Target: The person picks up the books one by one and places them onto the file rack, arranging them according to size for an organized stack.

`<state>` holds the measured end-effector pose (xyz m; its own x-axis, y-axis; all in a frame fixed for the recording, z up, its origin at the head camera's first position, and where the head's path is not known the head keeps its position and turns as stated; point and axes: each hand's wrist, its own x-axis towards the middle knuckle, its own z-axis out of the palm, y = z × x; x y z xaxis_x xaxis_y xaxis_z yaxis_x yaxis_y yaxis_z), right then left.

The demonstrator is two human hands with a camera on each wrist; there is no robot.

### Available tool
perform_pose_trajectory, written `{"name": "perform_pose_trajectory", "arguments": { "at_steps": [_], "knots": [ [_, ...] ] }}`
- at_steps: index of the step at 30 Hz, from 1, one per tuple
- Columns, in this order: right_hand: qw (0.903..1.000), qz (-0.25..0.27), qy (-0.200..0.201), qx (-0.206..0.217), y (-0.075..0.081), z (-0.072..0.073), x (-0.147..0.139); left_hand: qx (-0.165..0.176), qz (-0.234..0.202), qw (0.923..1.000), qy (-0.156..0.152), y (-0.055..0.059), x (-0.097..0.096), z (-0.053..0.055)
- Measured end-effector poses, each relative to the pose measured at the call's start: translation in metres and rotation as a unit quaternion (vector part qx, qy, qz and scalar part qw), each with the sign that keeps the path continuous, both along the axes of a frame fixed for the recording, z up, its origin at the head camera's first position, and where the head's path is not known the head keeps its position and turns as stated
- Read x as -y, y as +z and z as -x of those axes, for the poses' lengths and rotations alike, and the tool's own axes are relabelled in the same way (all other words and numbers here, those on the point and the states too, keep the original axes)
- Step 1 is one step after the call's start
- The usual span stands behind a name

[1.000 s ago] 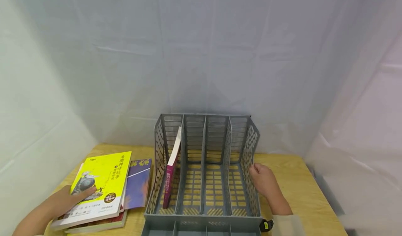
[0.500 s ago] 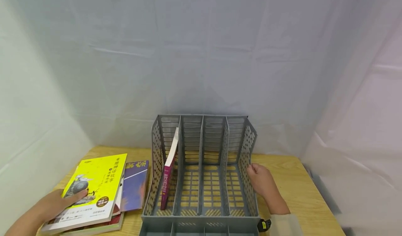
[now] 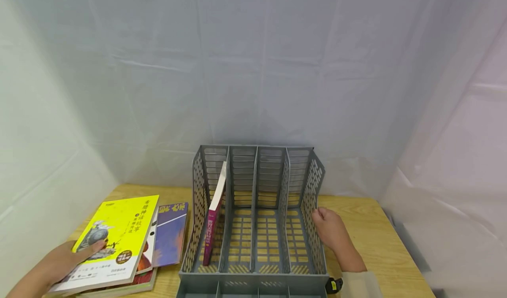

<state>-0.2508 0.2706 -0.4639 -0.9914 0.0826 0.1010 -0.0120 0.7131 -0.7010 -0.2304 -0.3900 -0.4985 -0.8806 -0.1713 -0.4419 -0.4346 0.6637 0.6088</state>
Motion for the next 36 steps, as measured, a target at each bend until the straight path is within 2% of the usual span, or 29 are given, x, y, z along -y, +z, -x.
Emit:
{"name": "perform_pose_trajectory", "arguments": {
  "at_steps": [7,15,18,25,30,36],
  "knots": [
    [1.0,0.002,-0.002,0.002,-0.0002,0.0002,0.0002,-0.012,0.002,0.9999,0.012,-0.0083,0.001,0.0002],
    [1.0,0.001,-0.004,0.009,0.0002,-0.0015,-0.001,-0.019,0.023,0.9993,0.022,-0.0072,-0.0045,-0.0007],
    [1.0,0.0,-0.003,0.009,0.0004,-0.0005,-0.0002,-0.017,0.018,0.9992,0.032,-0.0069,-0.0049,-0.002],
    [1.0,-0.004,0.0,0.008,0.0025,0.0022,-0.0013,-0.024,0.018,0.9995,0.013,-0.0089,0.0008,0.0001],
    [0.9999,0.005,0.006,0.011,0.0016,0.0014,-0.0009,-0.018,0.012,0.9995,0.022,-0.0106,0.0025,0.0006],
    [0.9998,0.006,0.004,0.016,0.0008,-0.0007,-0.0003,-0.025,0.017,0.999,0.033,-0.0108,0.0005,-0.0018]
  ]
}}
